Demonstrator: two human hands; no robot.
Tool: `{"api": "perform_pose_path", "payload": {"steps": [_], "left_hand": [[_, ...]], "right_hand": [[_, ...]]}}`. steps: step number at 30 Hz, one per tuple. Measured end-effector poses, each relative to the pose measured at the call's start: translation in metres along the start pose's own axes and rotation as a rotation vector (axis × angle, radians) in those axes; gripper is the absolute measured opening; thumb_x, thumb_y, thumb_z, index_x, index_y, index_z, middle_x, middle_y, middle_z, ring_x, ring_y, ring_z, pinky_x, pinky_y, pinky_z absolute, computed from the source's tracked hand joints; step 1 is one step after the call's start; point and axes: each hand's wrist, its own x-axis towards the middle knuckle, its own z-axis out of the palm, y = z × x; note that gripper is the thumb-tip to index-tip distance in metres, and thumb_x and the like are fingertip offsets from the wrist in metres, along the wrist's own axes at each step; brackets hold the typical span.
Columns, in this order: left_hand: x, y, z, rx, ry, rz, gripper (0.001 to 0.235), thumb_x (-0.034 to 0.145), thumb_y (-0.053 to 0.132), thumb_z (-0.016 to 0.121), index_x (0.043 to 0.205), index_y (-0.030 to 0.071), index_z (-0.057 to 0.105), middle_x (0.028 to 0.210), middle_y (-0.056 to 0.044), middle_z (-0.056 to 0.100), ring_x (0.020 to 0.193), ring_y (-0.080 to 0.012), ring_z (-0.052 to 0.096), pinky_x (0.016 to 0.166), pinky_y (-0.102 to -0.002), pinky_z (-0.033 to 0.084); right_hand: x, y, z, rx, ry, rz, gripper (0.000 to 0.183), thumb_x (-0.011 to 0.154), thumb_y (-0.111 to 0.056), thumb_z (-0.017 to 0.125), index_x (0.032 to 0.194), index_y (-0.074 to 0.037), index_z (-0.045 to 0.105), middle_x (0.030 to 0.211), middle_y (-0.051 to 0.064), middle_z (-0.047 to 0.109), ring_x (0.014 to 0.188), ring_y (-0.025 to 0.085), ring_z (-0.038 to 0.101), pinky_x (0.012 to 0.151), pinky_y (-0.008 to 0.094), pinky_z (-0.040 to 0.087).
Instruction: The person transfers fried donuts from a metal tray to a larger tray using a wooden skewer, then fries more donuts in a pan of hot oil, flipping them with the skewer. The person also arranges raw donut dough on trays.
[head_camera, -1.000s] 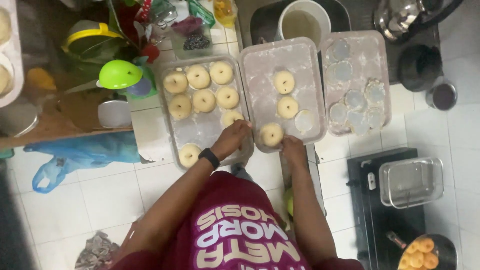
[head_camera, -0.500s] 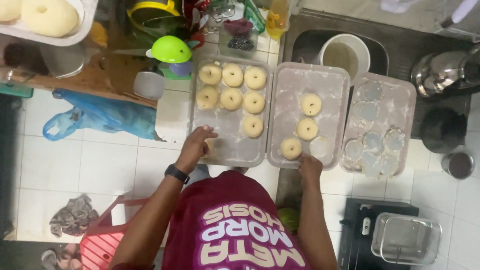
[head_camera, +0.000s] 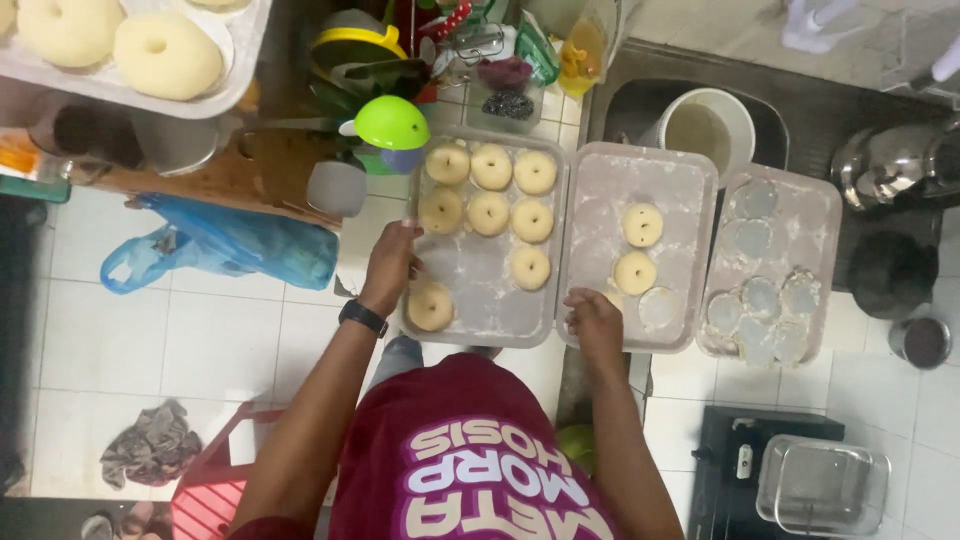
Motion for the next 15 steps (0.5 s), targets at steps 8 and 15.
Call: {"api": "perform_pose_path", "payload": {"steps": [8, 15], "left_hand": [[0.042, 0.048, 0.014, 0.086, -0.086, 0.027, 0.060, 0.104, 0.045, 0.046, 0.139, -0.003, 0.049, 0.112, -0.021, 0.065, 0.063, -0.0199, 0.067, 0.049, -0.029, 0.052], [0.078, 0.038, 0.013, 0.154, -0.074, -0.076, 0.051, 0.102, 0.043, 0.049, 0.130, 0.000, 0.053, 0.086, -0.019, 0.069, 0.058, -0.0244, 0.068, 0.047, -0.034, 0.052]], "right_hand": [[0.028, -0.058, 0.086, 0.132, -0.214, 0.029, 0.035, 0.098, -0.007, 0.055, 0.130, 0.006, 0.060, 0.114, 0.019, 0.072, 0.076, 0.015, 0.067, 0.055, 0.021, 0.051], [0.055, -0.079, 0.148, 0.207, -0.236, 0.011, 0.044, 0.098, -0.010, 0.057, 0.137, 0.009, 0.053, 0.122, 0.018, 0.069, 0.077, 0.014, 0.068, 0.054, 0.018, 0.051]]}}
